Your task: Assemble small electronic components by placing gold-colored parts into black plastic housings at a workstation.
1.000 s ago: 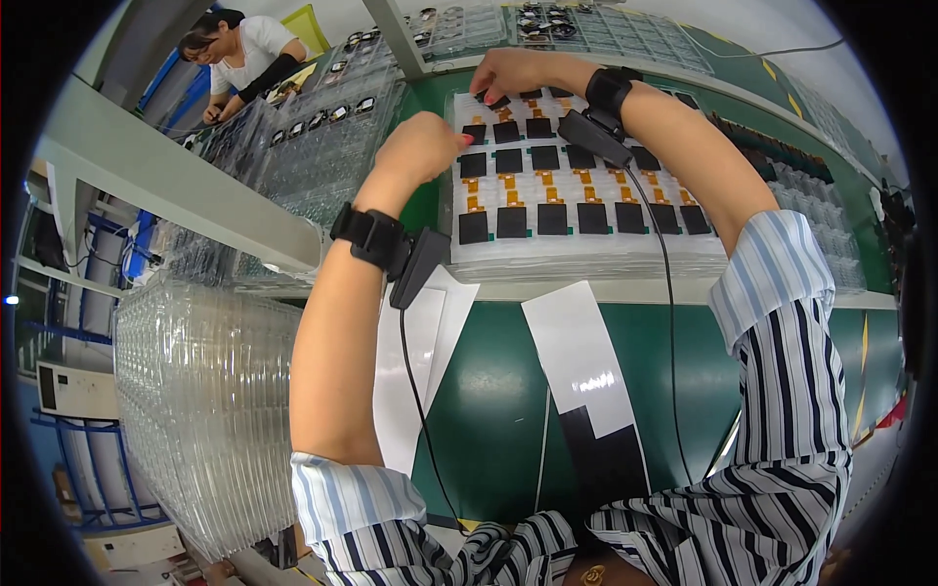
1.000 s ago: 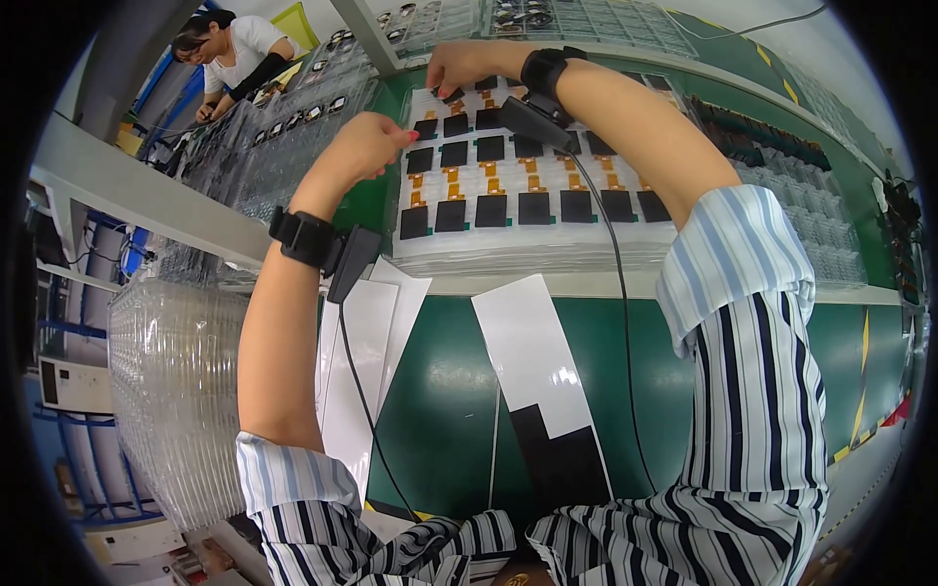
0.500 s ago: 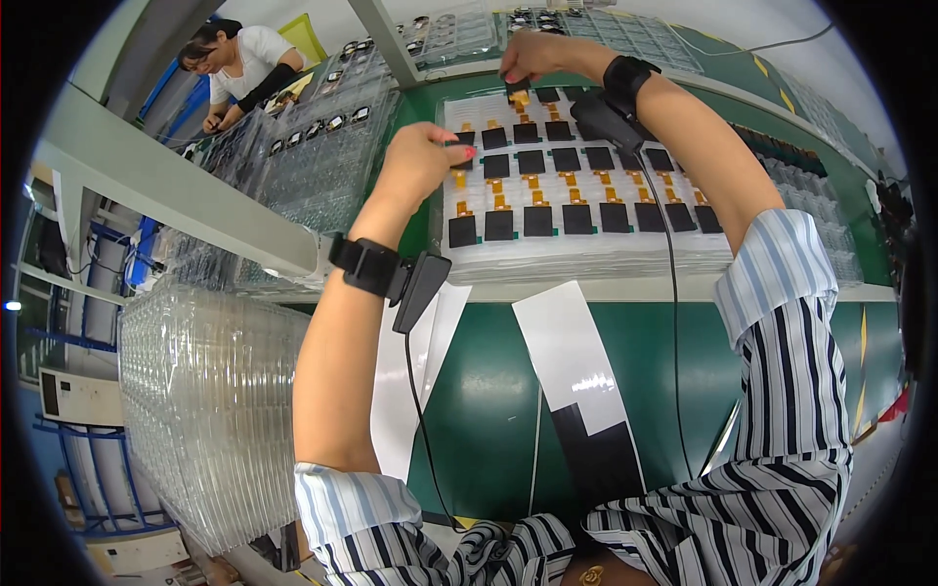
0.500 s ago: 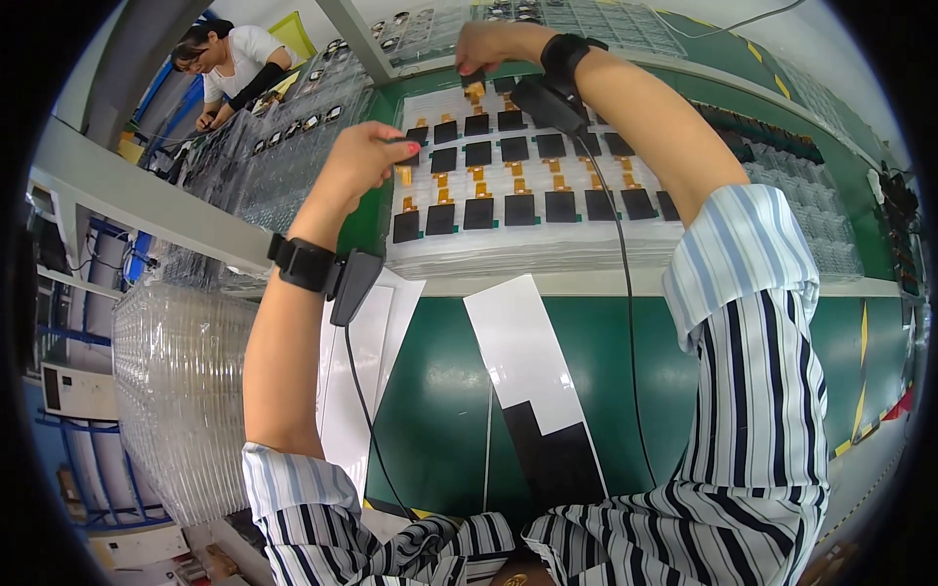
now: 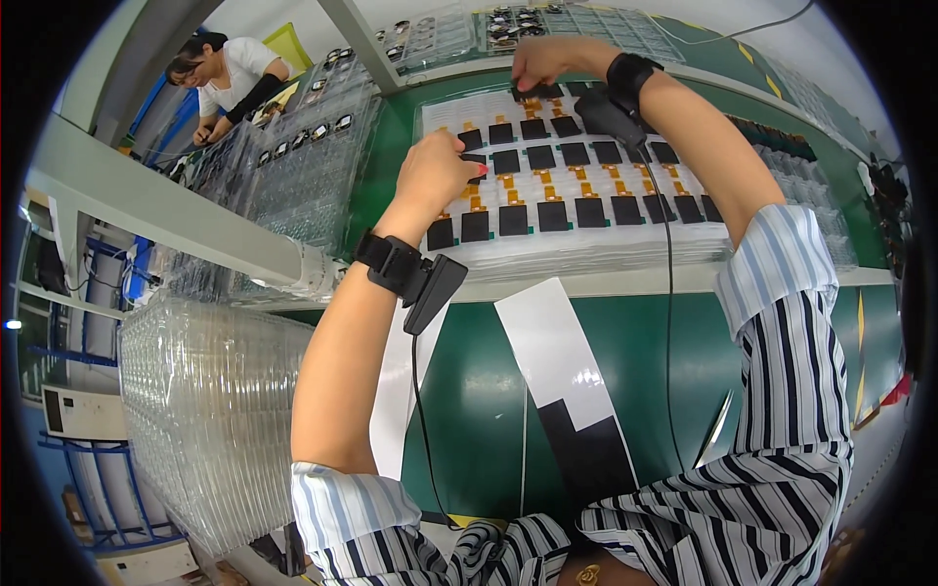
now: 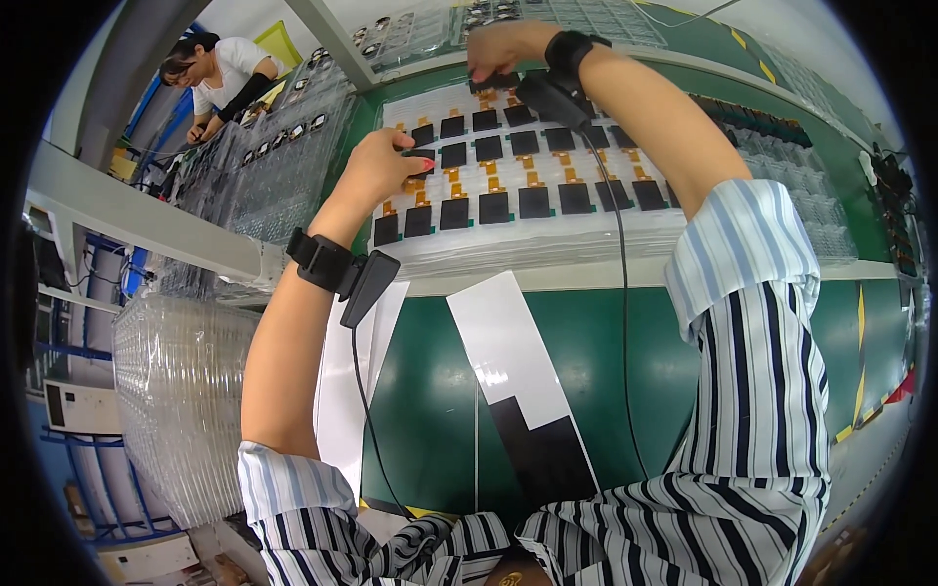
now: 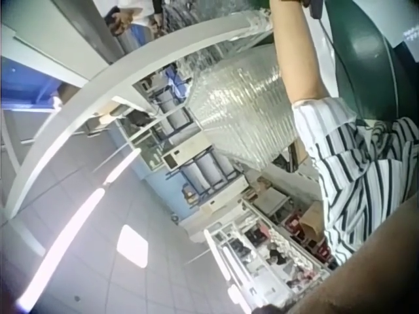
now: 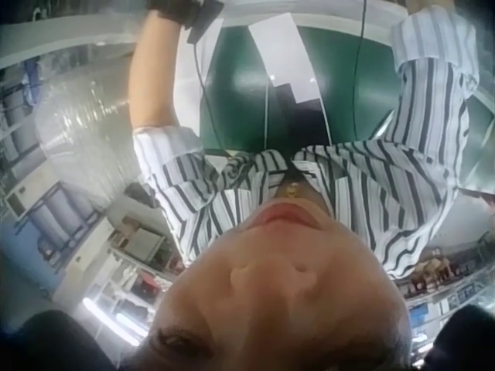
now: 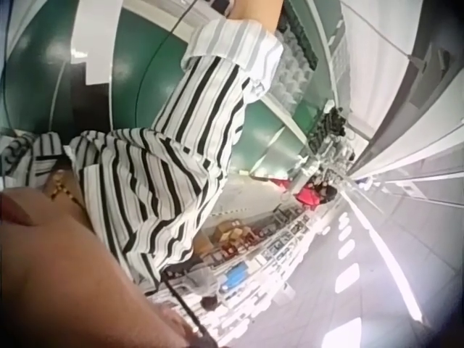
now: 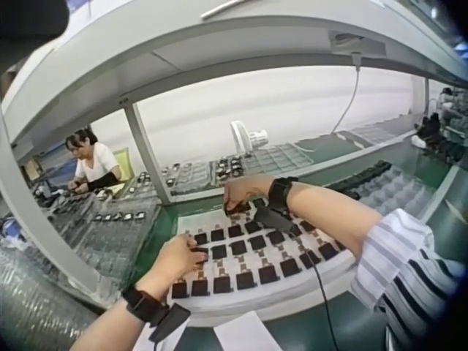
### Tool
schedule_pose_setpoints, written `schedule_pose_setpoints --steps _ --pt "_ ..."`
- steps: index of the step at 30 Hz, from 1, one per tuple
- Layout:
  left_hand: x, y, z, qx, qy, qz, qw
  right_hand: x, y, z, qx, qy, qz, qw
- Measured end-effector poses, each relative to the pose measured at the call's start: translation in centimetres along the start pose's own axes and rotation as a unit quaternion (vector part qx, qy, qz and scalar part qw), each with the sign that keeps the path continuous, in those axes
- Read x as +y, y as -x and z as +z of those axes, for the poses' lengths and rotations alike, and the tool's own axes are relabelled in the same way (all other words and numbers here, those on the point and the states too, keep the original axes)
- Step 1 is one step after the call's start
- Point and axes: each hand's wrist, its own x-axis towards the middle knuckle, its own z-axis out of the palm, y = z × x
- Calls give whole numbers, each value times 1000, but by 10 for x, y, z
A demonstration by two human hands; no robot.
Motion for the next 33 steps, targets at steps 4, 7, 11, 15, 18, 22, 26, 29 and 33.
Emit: schedule_pose_setpoints --steps 4,7,11,15,18,22,26,29,33 --pt "-3 -1 -4 -24 126 -32 991 3 10 8 3 -51 1 999" --pt "-1 -3 -7 -44 308 -56 949 12 14 -11 37 -111 -11 993" --pt "11 -7 -12 -76 350 -76 930 24 21 -20 -18 -35 21 999" --pt "13 -20 19 -37 93 0 995 30 26 -2 -28 -39 15 999" --pt "32 -5 22 31 -35 95 994 37 30 7 36 9 -32 999" --pt "43 -1 23 42 -101 116 987 44 34 -12 90 -42 -61 993" --pt "38 -6 16 35 -112 120 986 53 45 -19 51 -52 -20 997" --pt "43 -8 17 -7 -89 60 994 58 53 -14 16 -41 13 999" --pt "46 -12 19 -30 -69 21 997 61 56 -9 17 -23 7 1000"
